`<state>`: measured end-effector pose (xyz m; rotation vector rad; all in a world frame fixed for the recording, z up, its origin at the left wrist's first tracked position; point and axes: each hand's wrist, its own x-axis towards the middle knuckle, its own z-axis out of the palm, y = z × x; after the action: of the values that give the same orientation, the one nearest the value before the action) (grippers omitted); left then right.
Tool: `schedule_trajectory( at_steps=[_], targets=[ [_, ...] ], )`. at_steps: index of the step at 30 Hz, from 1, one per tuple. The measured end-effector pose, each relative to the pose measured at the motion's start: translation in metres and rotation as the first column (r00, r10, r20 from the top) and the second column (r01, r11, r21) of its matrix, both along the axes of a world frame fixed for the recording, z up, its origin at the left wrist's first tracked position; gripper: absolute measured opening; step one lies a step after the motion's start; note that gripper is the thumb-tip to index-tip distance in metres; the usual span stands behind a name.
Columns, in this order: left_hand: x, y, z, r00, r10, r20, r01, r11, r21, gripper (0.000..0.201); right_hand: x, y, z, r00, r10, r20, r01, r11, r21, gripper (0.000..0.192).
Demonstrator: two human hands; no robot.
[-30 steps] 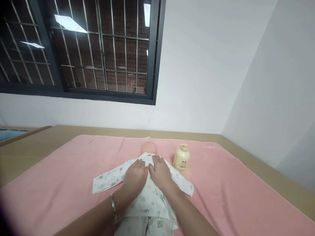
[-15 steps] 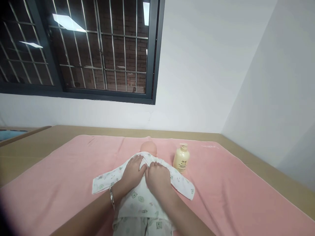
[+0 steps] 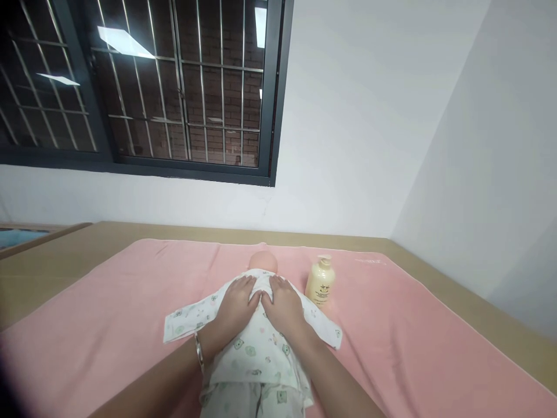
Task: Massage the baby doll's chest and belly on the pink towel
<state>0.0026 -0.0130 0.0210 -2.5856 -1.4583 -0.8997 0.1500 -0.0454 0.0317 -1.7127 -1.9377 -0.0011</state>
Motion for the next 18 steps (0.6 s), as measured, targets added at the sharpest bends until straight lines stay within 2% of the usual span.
schedule_trajectory(
  at_steps=[4, 8, 13, 18],
  targets=[
    [0.006, -0.015, 0.005, 0.994, -0.014, -0.106, 0.021, 0.998, 0.061, 0.033, 0.000, -0.002, 0.002, 1.000, 0.019, 0.004, -0.019, 1.000, 0.005, 0.032],
    [0.008, -0.026, 0.006, 0.993, 0.016, -0.117, -0.006, 0.997, 0.082, 0.036, 0.001, -0.001, 0.002, 1.000, 0.011, 0.006, -0.011, 1.000, -0.002, 0.037],
    [0.003, -0.015, 0.001, 1.000, 0.025, -0.019, -0.024, 0.999, 0.028, 0.037, -0.007, -0.007, 0.007, 0.996, -0.040, 0.075, 0.042, 0.999, -0.022, 0.039],
    [-0.001, 0.000, -0.005, 0.998, 0.032, 0.060, -0.026, 0.995, -0.098, 0.043, -0.026, -0.025, 0.016, 0.957, -0.123, 0.264, 0.137, 0.990, -0.033, 0.034]
  ],
)
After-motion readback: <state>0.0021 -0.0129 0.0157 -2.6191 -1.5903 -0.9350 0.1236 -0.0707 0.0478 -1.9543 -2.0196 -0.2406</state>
